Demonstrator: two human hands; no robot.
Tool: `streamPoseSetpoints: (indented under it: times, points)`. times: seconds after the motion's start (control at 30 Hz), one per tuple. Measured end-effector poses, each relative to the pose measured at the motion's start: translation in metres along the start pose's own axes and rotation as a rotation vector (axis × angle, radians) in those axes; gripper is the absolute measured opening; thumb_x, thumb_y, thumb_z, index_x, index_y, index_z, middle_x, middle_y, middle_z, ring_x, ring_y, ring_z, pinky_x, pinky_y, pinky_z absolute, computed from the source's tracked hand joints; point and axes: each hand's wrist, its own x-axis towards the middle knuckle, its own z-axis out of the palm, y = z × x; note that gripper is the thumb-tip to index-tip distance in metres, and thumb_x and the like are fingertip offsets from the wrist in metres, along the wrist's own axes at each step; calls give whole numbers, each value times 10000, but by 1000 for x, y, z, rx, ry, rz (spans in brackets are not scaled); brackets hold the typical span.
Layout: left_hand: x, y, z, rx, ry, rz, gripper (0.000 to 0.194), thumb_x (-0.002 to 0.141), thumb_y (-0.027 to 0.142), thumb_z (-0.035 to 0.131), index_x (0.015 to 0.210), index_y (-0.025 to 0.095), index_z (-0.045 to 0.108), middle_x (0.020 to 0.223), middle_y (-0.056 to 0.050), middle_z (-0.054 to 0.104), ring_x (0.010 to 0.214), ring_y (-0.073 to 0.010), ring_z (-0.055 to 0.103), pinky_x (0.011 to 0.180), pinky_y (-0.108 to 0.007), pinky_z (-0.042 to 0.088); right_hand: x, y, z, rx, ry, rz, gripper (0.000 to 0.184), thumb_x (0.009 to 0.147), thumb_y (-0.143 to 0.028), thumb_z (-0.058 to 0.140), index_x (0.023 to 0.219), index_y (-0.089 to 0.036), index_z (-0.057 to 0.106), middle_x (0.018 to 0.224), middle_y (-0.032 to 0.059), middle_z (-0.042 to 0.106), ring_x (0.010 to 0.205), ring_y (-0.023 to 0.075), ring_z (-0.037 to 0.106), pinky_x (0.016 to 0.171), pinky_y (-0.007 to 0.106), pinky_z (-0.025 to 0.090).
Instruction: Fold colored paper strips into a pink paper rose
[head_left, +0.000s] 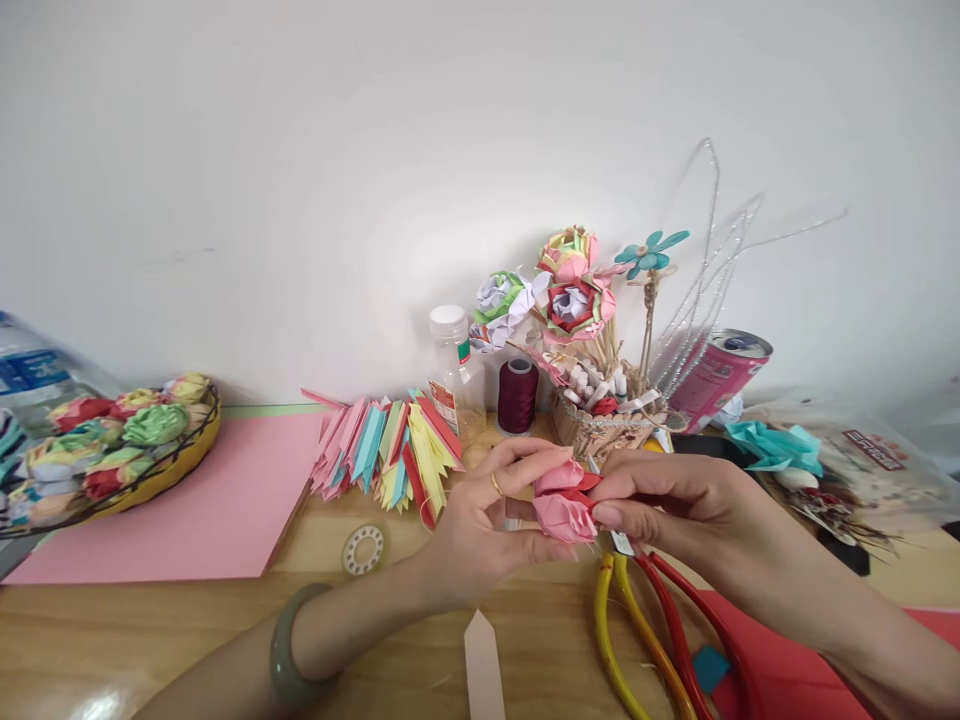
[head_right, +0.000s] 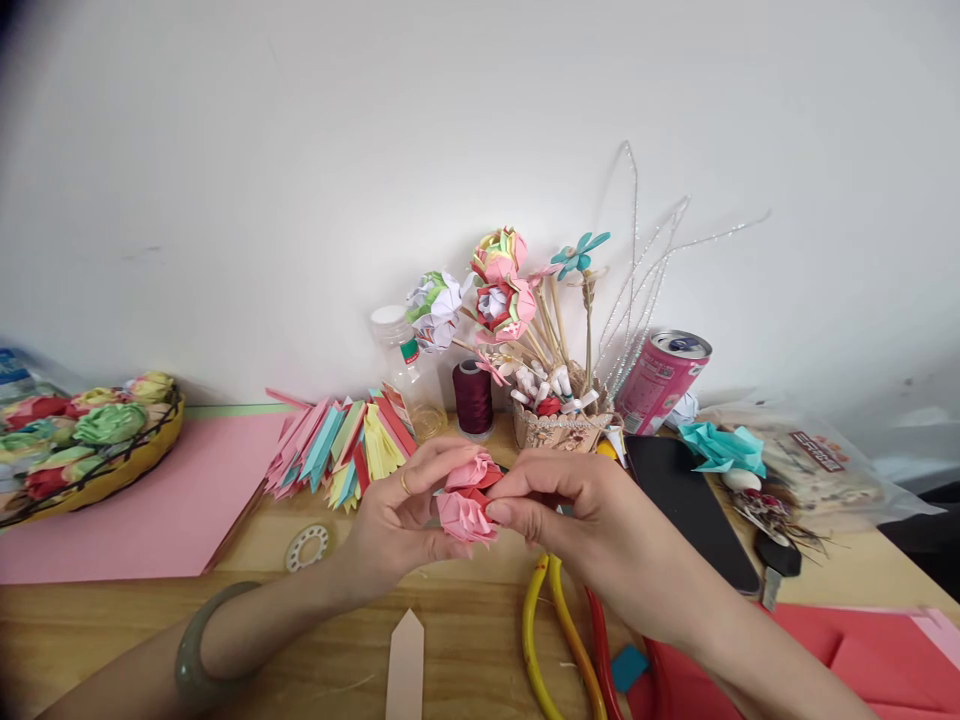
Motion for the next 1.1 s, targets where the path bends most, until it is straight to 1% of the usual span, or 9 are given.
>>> streamPoseSetpoints:
  times: [0.13, 0.33, 0.4, 0.53, 0.6, 0.67, 0.9, 1.0, 1.1]
  points:
    - [-1, 0, 0, 16, -1, -3, 605, 605, 171, 724, 1150, 351, 535, 1134, -51, 438, 1067, -198, 465, 859, -343, 487, 0, 3, 2, -34, 46, 23, 241, 753, -381, 589, 624, -183, 631, 600, -10, 537, 565, 113, 466, 514, 234, 360]
    - [-2, -2, 1, 34, 3, -32, 590, 620, 157, 713, 1148, 353, 537, 1149, -42, 433, 1052, -188, 483, 869, -327, 479, 2, 3, 6, -8, 115, 68, 247, 712, -385, 630, 586, -172, 620, 578, -9, 551, 562, 117, 476, 517, 239, 367]
    - [-1, -2, 1, 48, 20, -31, 588, 622, 165, 711, 1150, 354, 534, 1154, -41, 433, 1045, -187, 487, 865, -327, 481, 3, 3, 6, 8, 98, 62, 247, 727, -394, 613, 615, -175, 641, 606, -2, 567, 583, 121, 489, 537, 240, 380]
    - [-1, -1, 1, 84, 51, -47, 565, 633, 190, 704, 1149, 348, 535, 1172, -45, 423, 1066, -193, 472, 863, -339, 484, 3, 3, 4, 28, 36, 17, 250, 779, -407, 554, 755, -202, 695, 689, 13, 598, 645, 135, 524, 588, 251, 409]
    - [-1, -1, 1, 108, 53, -55, 556, 635, 204, 702, 1150, 335, 538, 1175, -51, 425, 1081, -203, 462, 863, -349, 484, 3, 2, 5, 26, 58, 11, 249, 767, -416, 567, 740, -206, 699, 672, 13, 598, 633, 135, 526, 584, 254, 413]
    - [-2, -1, 1, 126, 48, -44, 554, 636, 211, 701, 1152, 330, 537, 1172, -54, 432, 1091, -208, 454, 868, -355, 481, 2, 2, 7, 29, 87, 21, 252, 740, -425, 592, 683, -201, 692, 643, 13, 596, 610, 134, 522, 569, 255, 411]
    - [-4, -4, 0, 180, 37, 6, 563, 646, 198, 694, 1167, 330, 525, 1163, -61, 445, 1096, -208, 446, 895, -360, 460, 3, 1, 15, 46, 152, 74, 274, 677, -419, 646, 550, -177, 626, 571, 0, 560, 551, 120, 481, 520, 243, 374]
    - [-3, -5, 0, 171, 29, 10, 573, 649, 186, 691, 1171, 344, 517, 1165, -50, 441, 1095, -197, 448, 891, -337, 461, 4, 1, 15, 43, 150, 63, 268, 689, -405, 642, 553, -176, 619, 579, -1, 558, 559, 120, 483, 525, 240, 371]
    - [-3, -4, 0, 174, 36, -8, 565, 651, 195, 689, 1169, 342, 518, 1174, -51, 433, 1104, -202, 443, 871, -331, 474, 3, 0, 11, 28, 104, 15, 227, 745, -377, 600, 629, -187, 645, 631, -1, 574, 601, 124, 507, 558, 240, 383]
